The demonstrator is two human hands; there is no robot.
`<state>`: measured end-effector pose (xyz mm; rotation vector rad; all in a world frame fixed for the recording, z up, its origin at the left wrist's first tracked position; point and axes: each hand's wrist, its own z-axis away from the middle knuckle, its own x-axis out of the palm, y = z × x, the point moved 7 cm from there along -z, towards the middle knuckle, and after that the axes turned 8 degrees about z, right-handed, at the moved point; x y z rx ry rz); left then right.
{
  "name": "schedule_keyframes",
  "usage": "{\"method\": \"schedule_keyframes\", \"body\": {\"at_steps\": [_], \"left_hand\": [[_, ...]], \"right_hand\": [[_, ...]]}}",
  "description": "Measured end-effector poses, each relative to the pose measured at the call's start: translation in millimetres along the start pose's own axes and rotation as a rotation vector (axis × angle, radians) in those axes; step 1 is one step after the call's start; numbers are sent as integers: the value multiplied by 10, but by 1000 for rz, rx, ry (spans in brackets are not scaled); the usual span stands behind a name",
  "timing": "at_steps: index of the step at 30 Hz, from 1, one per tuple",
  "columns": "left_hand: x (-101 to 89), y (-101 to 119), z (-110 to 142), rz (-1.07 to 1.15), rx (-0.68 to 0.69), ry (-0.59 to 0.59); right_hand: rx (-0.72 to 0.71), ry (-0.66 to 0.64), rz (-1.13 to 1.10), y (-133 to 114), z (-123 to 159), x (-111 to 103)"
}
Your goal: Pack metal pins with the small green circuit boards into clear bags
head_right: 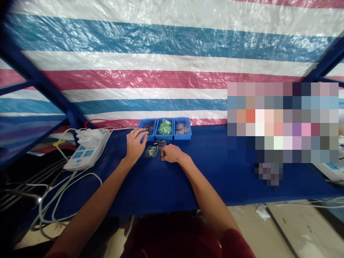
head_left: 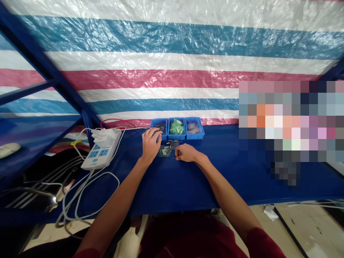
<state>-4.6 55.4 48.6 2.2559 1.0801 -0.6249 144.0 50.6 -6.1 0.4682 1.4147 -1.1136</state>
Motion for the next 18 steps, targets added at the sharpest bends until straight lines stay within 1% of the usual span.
{"method": "schedule_keyframes", "body": {"at_steps": [2, 3, 5, 7, 9, 11, 14, 16, 18], "left_hand": [[19, 46, 10, 39, 41, -14], [31, 68, 17, 58, 62, -23], [52, 109, 32, 97, 98, -40], [79, 153, 48, 138, 137, -69], [118, 194, 67, 182, 174, -112], [151, 218, 86, 222, 196, -140], [175, 215, 105, 264, 197, -138], [187, 212, 112, 282, 201, -144], [191, 207, 113, 286, 197, -154]], "right_hand": [[10, 51, 31, 22, -18, -4], [14, 108, 42, 36, -27, -29], [19, 280, 30, 68, -29, -123], [18, 459, -63, 106, -11, -222], [17, 569, -259, 160, -6, -265], [19, 601, -537, 223, -33, -241], [-15, 588, -925, 272, -105, -157], [-52, 577, -1064, 274, -144, -122], [-65, 573, -1123, 277, -166, -100]]}}
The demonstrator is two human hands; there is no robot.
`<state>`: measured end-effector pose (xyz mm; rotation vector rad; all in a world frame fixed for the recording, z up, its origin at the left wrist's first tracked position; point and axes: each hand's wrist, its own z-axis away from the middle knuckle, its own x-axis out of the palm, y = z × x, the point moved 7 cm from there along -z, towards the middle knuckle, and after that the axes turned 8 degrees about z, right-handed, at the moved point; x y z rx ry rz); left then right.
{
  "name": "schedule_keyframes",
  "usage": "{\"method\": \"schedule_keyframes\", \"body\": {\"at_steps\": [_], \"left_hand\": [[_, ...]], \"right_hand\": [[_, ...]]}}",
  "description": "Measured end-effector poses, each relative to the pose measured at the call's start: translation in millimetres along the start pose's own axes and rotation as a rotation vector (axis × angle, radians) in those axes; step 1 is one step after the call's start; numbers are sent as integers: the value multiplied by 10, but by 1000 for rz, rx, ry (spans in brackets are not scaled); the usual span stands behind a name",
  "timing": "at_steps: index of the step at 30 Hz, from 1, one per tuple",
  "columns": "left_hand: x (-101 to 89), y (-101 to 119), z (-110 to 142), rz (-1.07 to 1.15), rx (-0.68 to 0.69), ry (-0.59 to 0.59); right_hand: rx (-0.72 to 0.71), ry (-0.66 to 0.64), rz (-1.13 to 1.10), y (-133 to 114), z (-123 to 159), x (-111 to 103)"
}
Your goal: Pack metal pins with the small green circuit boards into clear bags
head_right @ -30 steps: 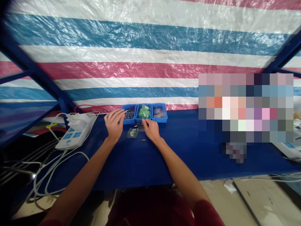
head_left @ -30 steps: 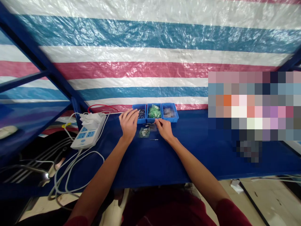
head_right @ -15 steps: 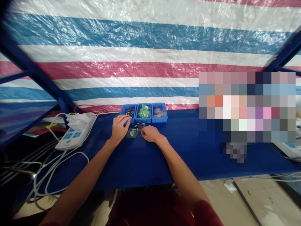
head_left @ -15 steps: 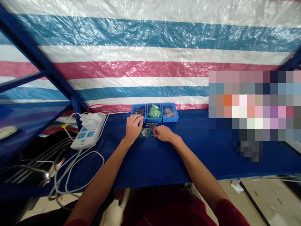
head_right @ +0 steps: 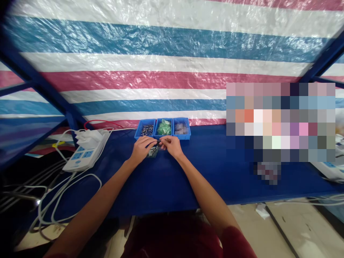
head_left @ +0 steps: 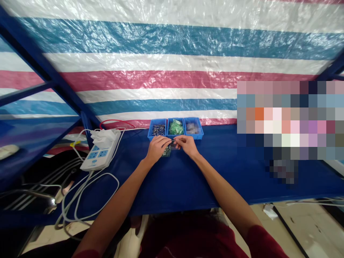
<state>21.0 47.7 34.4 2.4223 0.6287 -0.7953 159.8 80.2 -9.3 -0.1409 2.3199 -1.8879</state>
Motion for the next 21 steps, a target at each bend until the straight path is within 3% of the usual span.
{"method": "schedule_keyframes", "body": {"at_steps": [7, 17, 21], "left_hand": [[-12, -45, -11, -20, -102, -2], [-76, -27, -6, 222, -264, 102], [7, -30, -15, 390, -321, 37]], "right_hand": [[-40, 40, 151, -34, 36, 2], [-92, 75, 416, -180, 93, 4], [-102, 177, 519, -234, 111, -66]]}}
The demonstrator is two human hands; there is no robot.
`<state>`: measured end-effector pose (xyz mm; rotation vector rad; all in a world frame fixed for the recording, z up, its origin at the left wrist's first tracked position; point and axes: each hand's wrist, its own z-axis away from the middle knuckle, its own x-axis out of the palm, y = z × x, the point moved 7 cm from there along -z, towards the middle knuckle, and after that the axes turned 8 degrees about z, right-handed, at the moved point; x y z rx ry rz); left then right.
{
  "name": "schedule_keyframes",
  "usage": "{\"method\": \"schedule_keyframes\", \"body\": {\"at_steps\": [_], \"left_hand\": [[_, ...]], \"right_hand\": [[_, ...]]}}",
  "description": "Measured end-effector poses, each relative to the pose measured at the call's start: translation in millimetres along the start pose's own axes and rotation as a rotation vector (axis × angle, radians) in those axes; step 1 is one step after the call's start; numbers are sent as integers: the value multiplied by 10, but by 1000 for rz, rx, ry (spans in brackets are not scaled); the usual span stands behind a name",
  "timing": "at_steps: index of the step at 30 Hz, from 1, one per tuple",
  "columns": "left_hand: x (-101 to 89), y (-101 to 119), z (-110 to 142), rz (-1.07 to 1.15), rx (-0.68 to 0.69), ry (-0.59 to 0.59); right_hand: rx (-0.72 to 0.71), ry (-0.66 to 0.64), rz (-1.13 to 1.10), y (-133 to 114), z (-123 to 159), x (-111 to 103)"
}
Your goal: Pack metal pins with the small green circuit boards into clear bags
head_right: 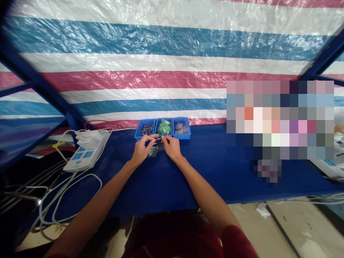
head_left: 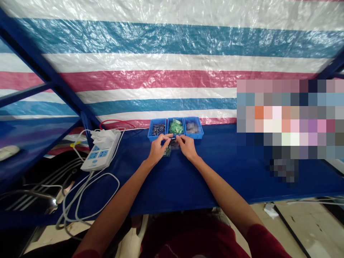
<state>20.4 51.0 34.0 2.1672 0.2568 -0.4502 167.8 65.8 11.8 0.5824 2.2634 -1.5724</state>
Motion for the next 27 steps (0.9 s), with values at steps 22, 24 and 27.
{"method": "schedule_keyframes", "body": {"at_steps": [22, 24, 27], "left_hand": [[1, -137, -13, -225, 46, -67], [10, -97, -10, -273, 113, -70], [31, -78, -2, -253, 155, -90]], "right_hand": [[16, 31, -18, 36, 7, -30], [15, 30, -17, 37, 6, -32], [18, 27, -6, 37, 4, -37]]}}
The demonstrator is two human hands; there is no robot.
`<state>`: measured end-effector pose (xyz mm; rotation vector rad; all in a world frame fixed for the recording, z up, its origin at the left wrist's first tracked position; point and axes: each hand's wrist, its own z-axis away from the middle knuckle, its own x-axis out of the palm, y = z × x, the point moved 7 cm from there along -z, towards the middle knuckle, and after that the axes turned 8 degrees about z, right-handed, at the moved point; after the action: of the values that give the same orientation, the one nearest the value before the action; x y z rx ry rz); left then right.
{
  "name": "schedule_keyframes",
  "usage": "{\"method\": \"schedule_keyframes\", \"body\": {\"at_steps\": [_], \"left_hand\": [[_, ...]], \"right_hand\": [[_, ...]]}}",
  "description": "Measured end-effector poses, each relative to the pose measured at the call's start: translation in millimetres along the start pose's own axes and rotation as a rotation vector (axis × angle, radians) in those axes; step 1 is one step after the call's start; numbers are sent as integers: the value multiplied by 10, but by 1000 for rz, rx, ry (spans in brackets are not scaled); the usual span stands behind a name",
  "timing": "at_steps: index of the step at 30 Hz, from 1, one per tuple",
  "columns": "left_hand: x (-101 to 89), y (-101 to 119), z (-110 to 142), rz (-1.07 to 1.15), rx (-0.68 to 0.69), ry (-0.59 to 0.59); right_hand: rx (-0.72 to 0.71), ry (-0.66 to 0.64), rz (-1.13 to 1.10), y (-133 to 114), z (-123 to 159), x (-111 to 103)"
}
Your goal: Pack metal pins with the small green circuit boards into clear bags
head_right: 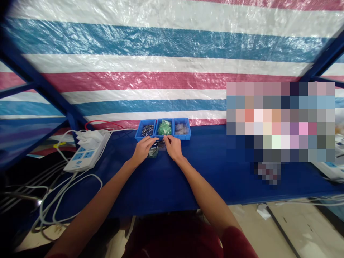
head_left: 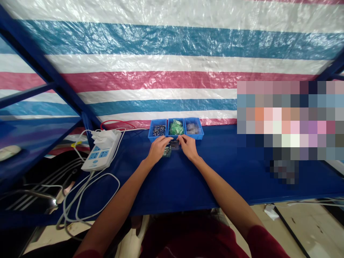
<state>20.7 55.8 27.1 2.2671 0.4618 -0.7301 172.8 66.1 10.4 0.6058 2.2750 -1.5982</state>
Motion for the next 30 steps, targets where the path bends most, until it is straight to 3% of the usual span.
{"method": "schedule_keyframes", "body": {"at_steps": [5, 9, 18, 24, 30], "left_hand": [[-42, -90, 21, 138, -141, 80], [-4, -101, 26, 202, -218, 8], [40, -87, 31, 103, -159, -99], [74, -76, 42, 86, -110, -141], [-9, -83, 9, 49, -62, 3]], "right_hand": [[1, 19, 20, -9, -5, -21], [-9, 22, 32, -10, -8, -20], [-52, -172, -42, -39, 31, 147], [-60, -203, -141, -59, 50, 179], [-23, -109, -246, 24, -6, 117]]}}
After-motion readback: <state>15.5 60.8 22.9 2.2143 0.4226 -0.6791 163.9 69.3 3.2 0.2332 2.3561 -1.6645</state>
